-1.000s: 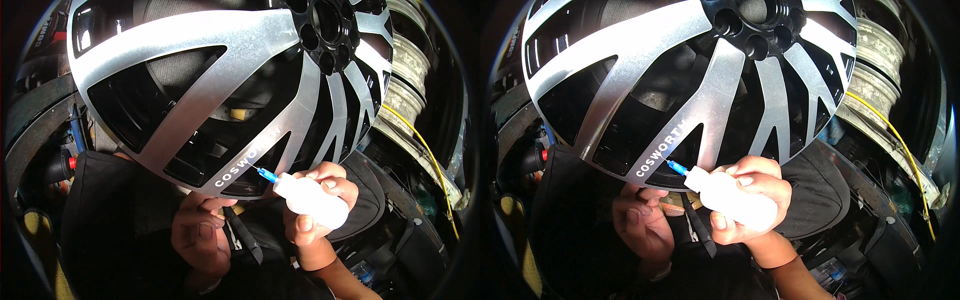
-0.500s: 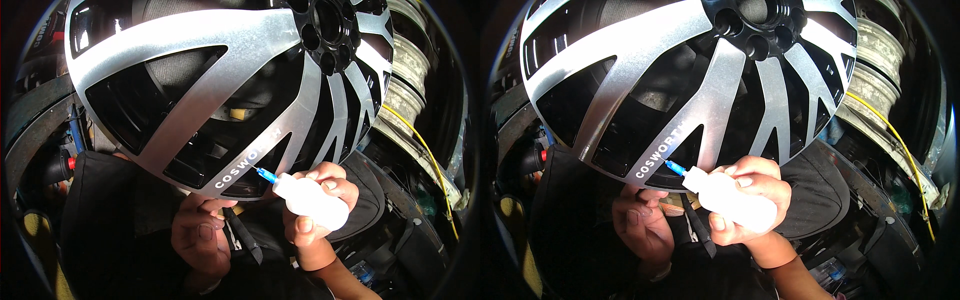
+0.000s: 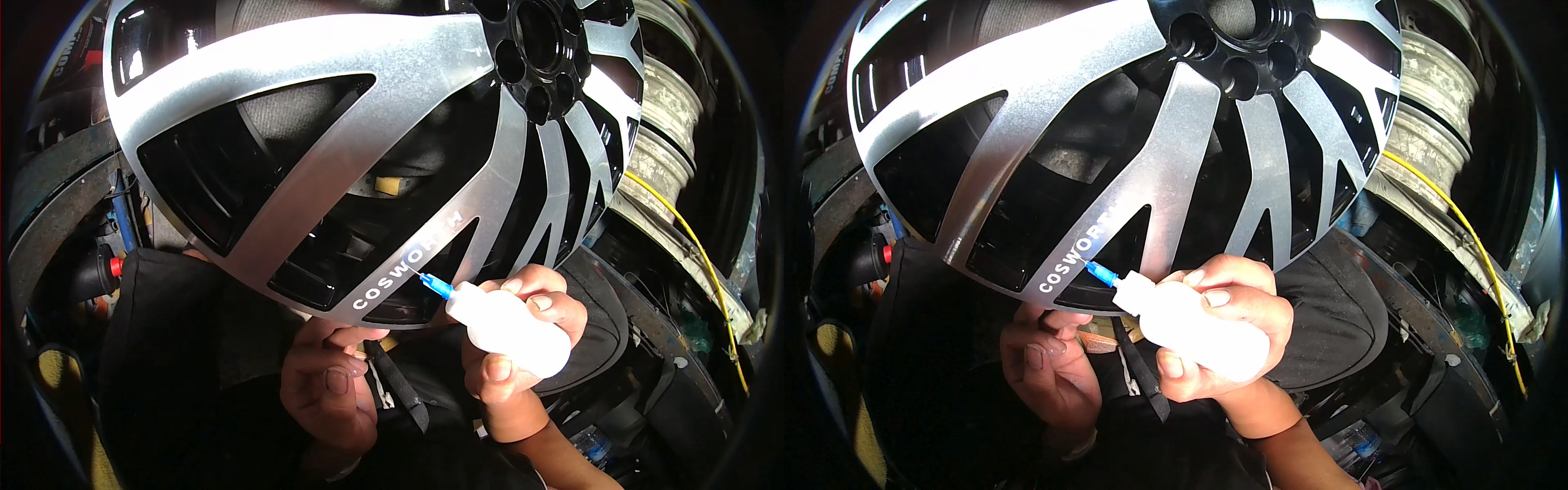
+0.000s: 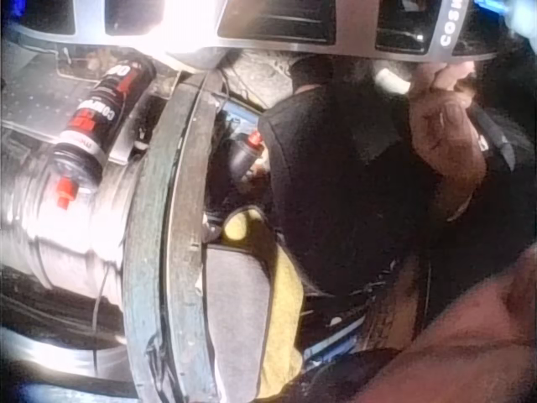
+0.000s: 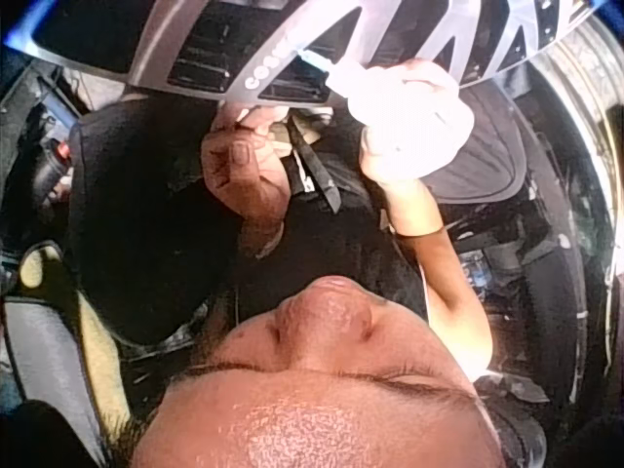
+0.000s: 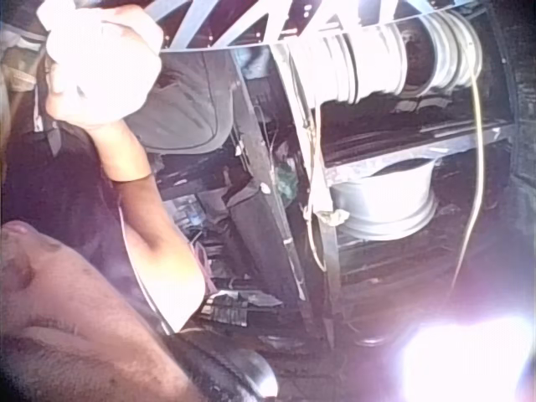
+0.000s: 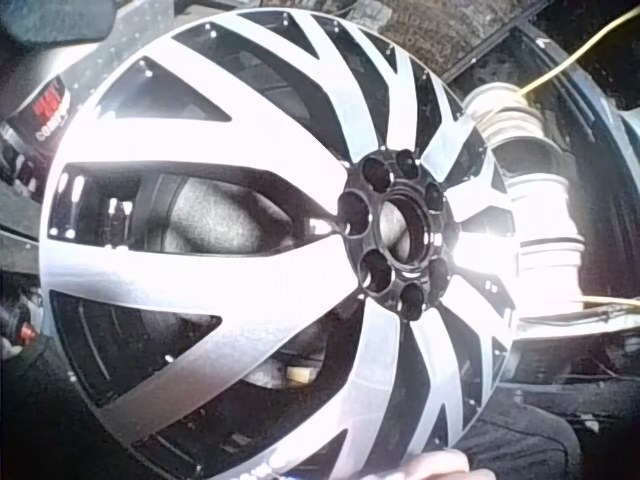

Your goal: The person cleans a small area on the spoke of a car wheel using a cloth and then applies a liquid substance from a small bottle to the same area.

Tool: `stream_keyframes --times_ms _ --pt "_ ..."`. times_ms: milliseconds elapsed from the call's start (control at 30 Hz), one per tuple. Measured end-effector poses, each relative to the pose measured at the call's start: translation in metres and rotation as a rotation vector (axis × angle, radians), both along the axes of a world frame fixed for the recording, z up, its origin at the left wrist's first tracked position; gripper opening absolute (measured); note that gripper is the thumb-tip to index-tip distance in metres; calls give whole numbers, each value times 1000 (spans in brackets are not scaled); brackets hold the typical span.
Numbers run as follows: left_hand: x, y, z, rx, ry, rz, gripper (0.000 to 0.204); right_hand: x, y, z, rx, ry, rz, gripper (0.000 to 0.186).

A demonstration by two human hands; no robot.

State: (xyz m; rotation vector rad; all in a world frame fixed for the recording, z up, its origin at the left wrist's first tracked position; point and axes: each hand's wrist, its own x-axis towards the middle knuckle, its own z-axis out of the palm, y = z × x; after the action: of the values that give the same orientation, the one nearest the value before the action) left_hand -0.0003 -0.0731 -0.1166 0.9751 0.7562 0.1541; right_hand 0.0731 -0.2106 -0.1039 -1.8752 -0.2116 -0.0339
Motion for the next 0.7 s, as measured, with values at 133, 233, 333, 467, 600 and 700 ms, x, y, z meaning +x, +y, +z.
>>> stream_keyframes --times_ms 133,233,333,467,600,700 --pt "3 -2 2 -14 3 19 20 1 0 2 -3 0 5 51" --pt "3 -1 2 -26 8 37 20 1 0 3 -1 18 11 52" --pt "0 0 1 -17 1 13 19 -1 0 3 -4 28 -2 53" --pt "1 0 2 -33 -2 15 19 -1 2 2 0 17 -37 54" --pt "1 2 2 -34 1 -2 19 -1 3 3 -13 35 -52 56" --pt "1 0 1 -44 -14 26 19 -1 1 2 -20 26 -38 56"
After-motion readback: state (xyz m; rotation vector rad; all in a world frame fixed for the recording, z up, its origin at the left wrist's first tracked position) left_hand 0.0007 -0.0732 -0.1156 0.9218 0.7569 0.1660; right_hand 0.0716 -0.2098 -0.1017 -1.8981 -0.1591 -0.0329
